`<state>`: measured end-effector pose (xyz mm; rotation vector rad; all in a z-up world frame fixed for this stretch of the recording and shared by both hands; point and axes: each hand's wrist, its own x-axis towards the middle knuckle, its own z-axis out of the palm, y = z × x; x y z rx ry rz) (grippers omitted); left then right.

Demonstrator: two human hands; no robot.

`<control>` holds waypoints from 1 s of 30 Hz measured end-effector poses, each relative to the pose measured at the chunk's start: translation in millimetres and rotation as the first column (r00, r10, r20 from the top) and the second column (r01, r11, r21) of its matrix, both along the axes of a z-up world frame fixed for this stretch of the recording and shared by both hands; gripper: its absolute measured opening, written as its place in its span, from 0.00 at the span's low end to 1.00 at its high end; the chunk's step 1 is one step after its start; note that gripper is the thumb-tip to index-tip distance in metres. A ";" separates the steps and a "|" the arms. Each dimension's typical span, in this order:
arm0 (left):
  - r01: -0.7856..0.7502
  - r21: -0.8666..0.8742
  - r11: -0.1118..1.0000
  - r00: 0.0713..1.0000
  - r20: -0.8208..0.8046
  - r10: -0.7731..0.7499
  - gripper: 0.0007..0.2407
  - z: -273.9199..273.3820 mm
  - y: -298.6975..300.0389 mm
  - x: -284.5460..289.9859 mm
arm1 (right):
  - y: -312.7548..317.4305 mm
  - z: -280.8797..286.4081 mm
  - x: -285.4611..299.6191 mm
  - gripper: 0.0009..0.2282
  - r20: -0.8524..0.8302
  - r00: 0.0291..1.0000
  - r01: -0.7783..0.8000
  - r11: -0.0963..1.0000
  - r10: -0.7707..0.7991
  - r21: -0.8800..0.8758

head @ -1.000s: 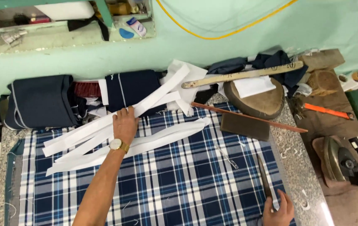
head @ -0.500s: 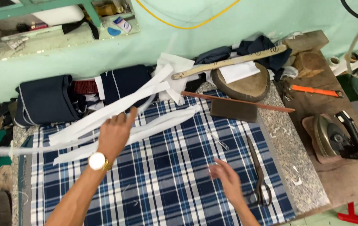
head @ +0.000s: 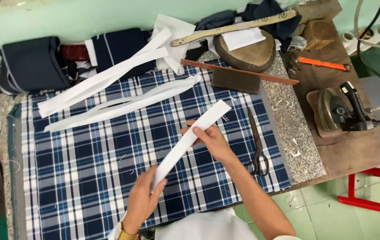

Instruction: Cutting, folding, and ironing white fabric strips on a tailoring table.

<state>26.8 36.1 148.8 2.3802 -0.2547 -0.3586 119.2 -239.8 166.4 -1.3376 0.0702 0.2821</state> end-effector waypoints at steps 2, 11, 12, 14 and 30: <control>-0.049 -0.081 0.996 0.966 -0.256 0.026 0.19 14.2 -5.3 1.8 | 0.7 -2.2 -0.4 0.19 -0.004 1.000 -0.018 1.000 0.018 -0.012; -0.383 -0.651 0.655 0.848 0.034 0.530 0.05 97.2 -20.5 54.1 | 34.3 -62.9 -34.1 0.36 0.107 0.891 -0.450 0.889 0.441 0.085; -0.409 -0.742 0.532 0.754 0.053 0.654 0.05 118.4 -17.1 67.7 | 39.2 -75.3 -43.2 0.30 0.070 0.812 -0.576 0.815 0.579 -0.064; -0.386 -0.829 0.405 0.678 0.043 0.734 0.03 101.8 8.9 86.4 | 46.1 -64.3 -54.7 0.20 0.010 0.786 -0.618 0.785 0.618 0.035; -0.899 -0.353 0.260 0.439 -0.702 0.561 0.20 -63.3 8.3 5.2 | -43.9 -131.6 -57.6 0.16 -0.387 0.908 0.000 0.925 -0.159 -0.381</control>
